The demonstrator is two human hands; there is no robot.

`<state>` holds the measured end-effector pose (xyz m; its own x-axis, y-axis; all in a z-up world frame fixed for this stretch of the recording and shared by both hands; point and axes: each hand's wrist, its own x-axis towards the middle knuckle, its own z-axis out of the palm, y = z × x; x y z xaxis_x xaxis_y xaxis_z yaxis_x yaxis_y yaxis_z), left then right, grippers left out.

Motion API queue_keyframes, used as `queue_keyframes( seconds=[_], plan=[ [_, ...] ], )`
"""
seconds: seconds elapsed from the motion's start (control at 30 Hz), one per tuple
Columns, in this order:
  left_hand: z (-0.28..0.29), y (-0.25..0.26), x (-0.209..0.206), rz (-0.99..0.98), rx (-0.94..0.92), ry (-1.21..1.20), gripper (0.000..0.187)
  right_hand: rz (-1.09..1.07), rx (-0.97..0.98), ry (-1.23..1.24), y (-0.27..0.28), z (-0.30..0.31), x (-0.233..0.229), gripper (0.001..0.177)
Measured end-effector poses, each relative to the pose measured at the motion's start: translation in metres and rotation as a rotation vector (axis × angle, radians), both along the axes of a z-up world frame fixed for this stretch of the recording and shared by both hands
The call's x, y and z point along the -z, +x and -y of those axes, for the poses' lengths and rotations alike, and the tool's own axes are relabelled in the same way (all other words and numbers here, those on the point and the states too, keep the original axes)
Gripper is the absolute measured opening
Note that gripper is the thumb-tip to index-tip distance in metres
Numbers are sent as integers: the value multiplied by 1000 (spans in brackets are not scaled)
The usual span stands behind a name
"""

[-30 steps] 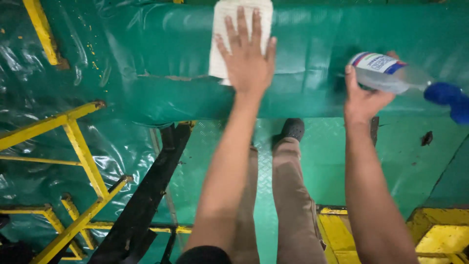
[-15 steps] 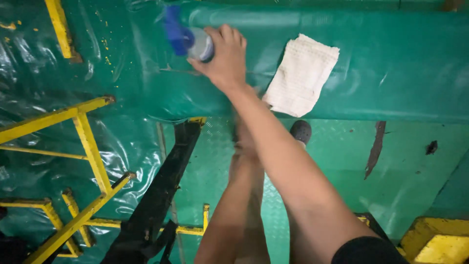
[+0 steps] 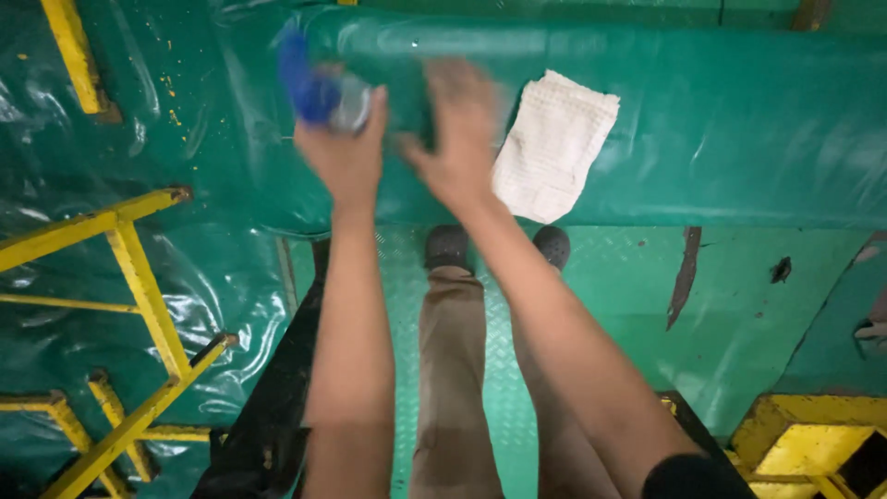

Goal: Clean and wipe down various gym weight benches using a spray bottle and cloth.

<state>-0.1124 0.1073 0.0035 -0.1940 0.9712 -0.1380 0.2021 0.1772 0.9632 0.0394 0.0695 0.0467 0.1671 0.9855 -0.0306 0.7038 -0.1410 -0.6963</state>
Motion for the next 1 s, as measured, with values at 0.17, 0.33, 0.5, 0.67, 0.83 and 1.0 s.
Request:
queue_keyframes(
  seconds=[0.17,0.33,0.5,0.67,0.83,1.0],
  plan=[
    [50,-19,-13,-56,-275,201,60,286,308,-170,54,97,31,92],
    [60,-35,19,-57,-319,179,66,465,235,-275,49,66,47,92],
    [47,-41,41,-837,-226,102,64,363,-246,-66,9,-46,32,66],
    [38,-37,29,-1014,-199,-159,74,240,-305,-161,-8,-87,41,53],
    [37,-31,28,-1067,-174,-264,95,273,-345,-26,23,55,20,64],
    [31,-27,23,-1090,-172,-277,114,376,-248,-165,79,137,43,71]
  ],
)
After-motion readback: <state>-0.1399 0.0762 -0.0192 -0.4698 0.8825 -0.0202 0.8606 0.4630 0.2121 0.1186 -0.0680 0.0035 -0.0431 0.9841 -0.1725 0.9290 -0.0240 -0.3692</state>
